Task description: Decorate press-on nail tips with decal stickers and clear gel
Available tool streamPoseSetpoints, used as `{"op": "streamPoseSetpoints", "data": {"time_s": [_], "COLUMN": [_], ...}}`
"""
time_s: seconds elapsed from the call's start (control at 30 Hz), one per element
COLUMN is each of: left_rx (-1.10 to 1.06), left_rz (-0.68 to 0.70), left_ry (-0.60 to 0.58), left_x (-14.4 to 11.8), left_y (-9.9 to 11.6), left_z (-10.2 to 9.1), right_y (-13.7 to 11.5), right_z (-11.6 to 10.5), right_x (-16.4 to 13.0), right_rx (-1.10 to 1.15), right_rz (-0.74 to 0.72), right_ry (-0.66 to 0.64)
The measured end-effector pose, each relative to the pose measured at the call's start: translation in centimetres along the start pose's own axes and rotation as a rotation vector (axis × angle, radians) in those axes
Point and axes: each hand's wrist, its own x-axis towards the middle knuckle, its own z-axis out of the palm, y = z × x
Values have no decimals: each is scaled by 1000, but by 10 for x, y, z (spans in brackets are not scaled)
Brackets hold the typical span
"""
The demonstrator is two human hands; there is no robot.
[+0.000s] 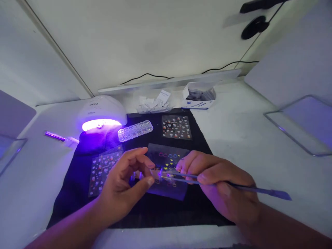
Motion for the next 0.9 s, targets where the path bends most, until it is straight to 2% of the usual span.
{"op": "streamPoseSetpoints", "data": {"time_s": [0.13, 0.27, 0.37, 0.53, 0.67, 0.87, 0.9], "left_rx": [190, 305, 336, 367, 351, 331, 333], "left_rz": [94, 116, 104, 44, 34, 41, 43], "left_ry": [-37, -39, -18, 23, 7, 152, 168], "left_x": [-3, -2, -1, -3, -4, -5, -5], "left_y": [6, 14, 17, 17, 17, 12, 11], "left_z": [2, 2, 3, 4, 6, 13, 14], "right_y": [1, 1, 0, -3, -4, -5, -4], "right_z": [1, -3, -6, -5, -6, -9, -10], "right_x": [-7, -17, -23, -27, -24, -23, -25], "right_rx": [-19, -114, -180, -252, -221, -189, -157], "right_rz": [42, 63, 91, 200, 138, 187, 198], "right_ry": [-33, -48, -86, -38, -80, -83, -41]}}
